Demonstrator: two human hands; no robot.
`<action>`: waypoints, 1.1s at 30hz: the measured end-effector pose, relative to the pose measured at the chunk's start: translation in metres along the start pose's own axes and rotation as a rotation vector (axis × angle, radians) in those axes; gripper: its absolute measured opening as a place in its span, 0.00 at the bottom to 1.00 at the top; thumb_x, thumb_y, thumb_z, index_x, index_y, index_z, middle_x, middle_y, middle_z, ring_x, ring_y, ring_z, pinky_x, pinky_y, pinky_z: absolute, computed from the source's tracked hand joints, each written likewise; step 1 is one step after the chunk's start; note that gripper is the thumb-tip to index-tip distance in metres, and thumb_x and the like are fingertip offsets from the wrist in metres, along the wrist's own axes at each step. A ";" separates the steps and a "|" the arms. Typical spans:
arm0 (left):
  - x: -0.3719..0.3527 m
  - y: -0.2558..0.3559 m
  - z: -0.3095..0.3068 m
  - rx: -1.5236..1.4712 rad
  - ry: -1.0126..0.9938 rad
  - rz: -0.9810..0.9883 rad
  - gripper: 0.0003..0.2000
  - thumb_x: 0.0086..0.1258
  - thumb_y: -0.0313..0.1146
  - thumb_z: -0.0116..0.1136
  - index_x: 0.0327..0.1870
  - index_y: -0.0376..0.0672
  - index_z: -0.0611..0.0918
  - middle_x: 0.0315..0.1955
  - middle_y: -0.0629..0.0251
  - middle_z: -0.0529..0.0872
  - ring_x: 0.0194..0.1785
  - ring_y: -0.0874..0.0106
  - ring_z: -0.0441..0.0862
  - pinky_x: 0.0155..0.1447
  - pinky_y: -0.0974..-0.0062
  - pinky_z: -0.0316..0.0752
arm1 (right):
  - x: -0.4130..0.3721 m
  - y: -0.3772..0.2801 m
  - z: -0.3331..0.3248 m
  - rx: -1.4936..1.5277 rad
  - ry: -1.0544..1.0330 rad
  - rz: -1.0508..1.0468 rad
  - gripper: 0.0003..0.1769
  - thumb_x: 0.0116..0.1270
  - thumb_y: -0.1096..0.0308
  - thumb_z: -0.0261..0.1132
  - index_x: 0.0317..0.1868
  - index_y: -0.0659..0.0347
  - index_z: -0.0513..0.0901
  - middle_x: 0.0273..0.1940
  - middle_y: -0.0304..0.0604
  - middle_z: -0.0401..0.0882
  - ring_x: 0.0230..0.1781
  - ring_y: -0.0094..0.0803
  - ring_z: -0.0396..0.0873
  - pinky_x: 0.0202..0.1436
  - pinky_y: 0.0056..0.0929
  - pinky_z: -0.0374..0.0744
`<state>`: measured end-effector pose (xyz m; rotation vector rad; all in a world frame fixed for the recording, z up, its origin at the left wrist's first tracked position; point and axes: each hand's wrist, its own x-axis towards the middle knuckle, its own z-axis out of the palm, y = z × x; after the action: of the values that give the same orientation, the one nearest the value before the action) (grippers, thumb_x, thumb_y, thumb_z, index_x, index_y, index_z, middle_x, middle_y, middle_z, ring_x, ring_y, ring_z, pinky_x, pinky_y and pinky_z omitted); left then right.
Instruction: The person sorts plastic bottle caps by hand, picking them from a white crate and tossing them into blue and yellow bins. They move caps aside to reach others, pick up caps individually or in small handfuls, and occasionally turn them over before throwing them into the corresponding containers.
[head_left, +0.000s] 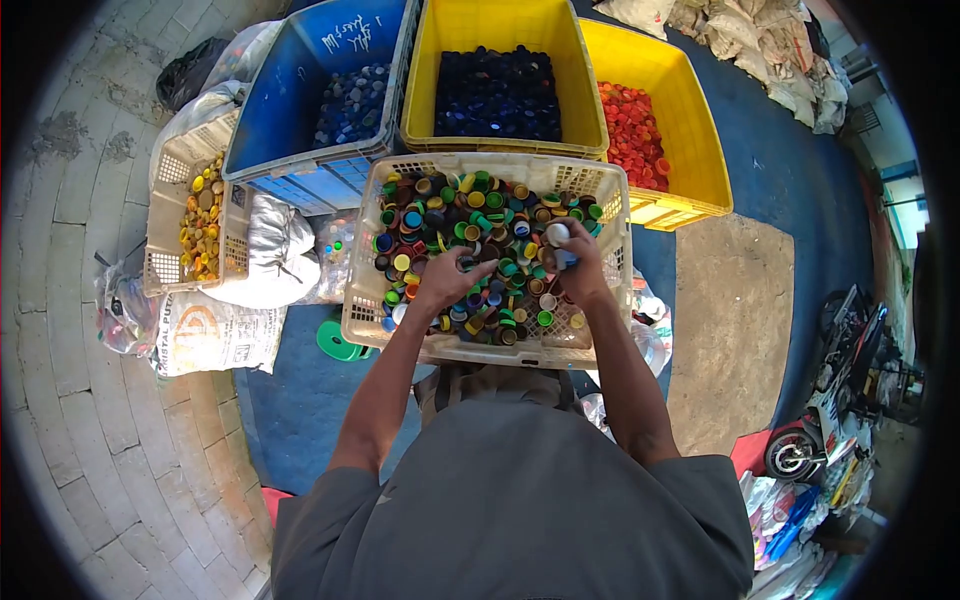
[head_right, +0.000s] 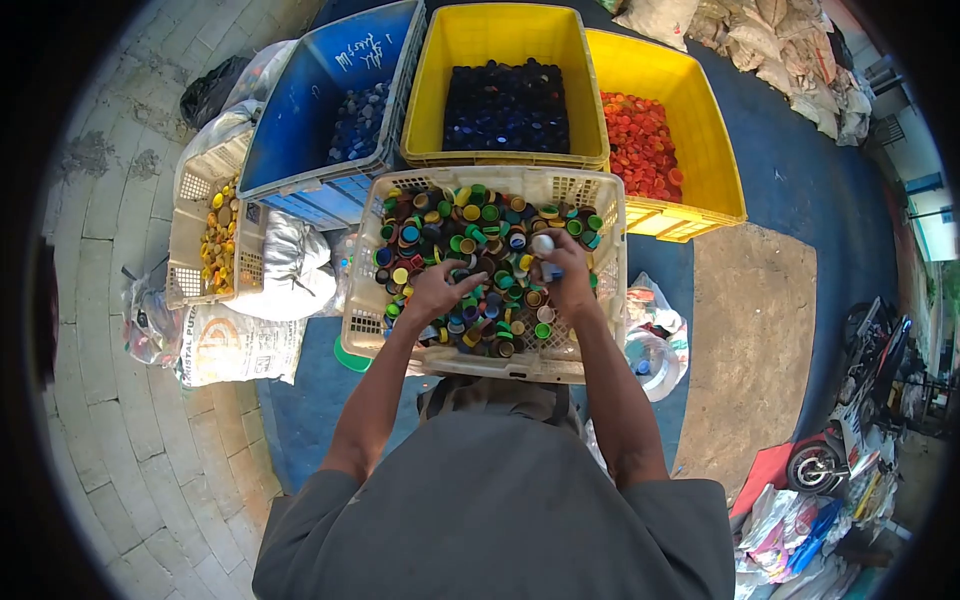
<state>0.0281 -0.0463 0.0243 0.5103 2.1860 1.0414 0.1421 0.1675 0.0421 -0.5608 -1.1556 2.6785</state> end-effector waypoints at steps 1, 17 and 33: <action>0.003 -0.002 0.003 0.169 0.073 0.010 0.22 0.66 0.51 0.61 0.42 0.36 0.84 0.26 0.61 0.85 0.30 0.73 0.82 0.36 0.73 0.74 | -0.004 -0.006 -0.003 0.062 0.024 0.002 0.15 0.64 0.57 0.65 0.46 0.55 0.77 0.39 0.39 0.78 0.27 0.27 0.73 0.25 0.25 0.69; 0.090 0.046 0.078 0.646 0.148 0.197 0.21 0.66 0.42 0.65 0.48 0.33 0.74 0.43 0.49 0.81 0.45 0.51 0.85 0.44 0.58 0.82 | -0.052 -0.011 -0.021 0.070 0.297 0.002 0.15 0.71 0.51 0.62 0.38 0.55 0.78 0.35 0.35 0.78 0.23 0.22 0.73 0.20 0.19 0.66; 0.087 0.013 0.068 0.420 0.207 0.307 0.17 0.65 0.28 0.56 0.55 0.38 0.78 0.37 0.41 0.85 0.40 0.47 0.85 0.44 0.52 0.80 | -0.009 0.021 -0.029 -1.400 0.162 0.206 0.19 0.62 0.55 0.66 0.50 0.54 0.85 0.37 0.49 0.85 0.37 0.44 0.83 0.43 0.38 0.80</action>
<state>0.0150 0.0490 -0.0308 0.9910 2.5839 0.8095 0.1617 0.1702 0.0108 -1.0186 -2.8670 1.4408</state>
